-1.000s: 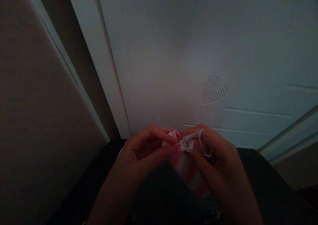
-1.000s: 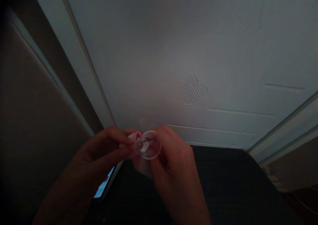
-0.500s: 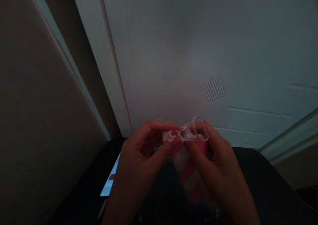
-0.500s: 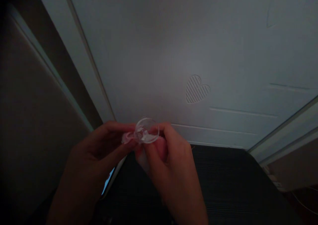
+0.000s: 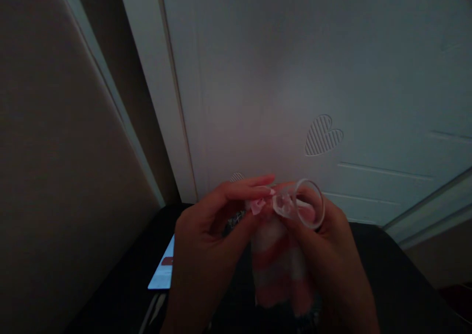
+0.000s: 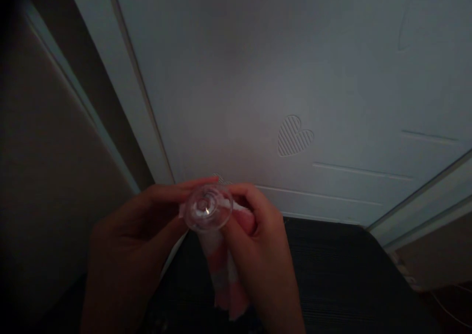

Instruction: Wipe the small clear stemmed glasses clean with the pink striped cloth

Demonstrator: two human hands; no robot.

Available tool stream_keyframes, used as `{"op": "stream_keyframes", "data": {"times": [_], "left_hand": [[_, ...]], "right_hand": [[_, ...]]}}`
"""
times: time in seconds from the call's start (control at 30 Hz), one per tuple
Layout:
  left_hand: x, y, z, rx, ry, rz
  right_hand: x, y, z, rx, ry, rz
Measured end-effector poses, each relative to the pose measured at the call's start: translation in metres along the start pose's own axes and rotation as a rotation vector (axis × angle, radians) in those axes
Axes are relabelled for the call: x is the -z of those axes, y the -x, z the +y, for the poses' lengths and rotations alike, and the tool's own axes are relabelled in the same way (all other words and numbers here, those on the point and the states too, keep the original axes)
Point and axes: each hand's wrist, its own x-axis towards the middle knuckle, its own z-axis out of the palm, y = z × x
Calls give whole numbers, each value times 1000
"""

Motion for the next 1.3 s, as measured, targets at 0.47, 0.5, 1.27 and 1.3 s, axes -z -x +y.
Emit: {"op": "stream_keyframes", "data": {"times": [0.47, 0.5, 1.27, 1.3], "left_hand": [[2, 2, -9, -165, -198, 48], [2, 3, -10, -172, -196, 47], [4, -9, -11, 4, 75, -154], [4, -9, -11, 37, 128, -156]], "right_hand": [[-7, 5, -8, 49, 134, 48], [-6, 5, -7, 64, 146, 56], [0, 3, 0, 198, 360, 129], [0, 3, -1, 212, 362, 117]]}}
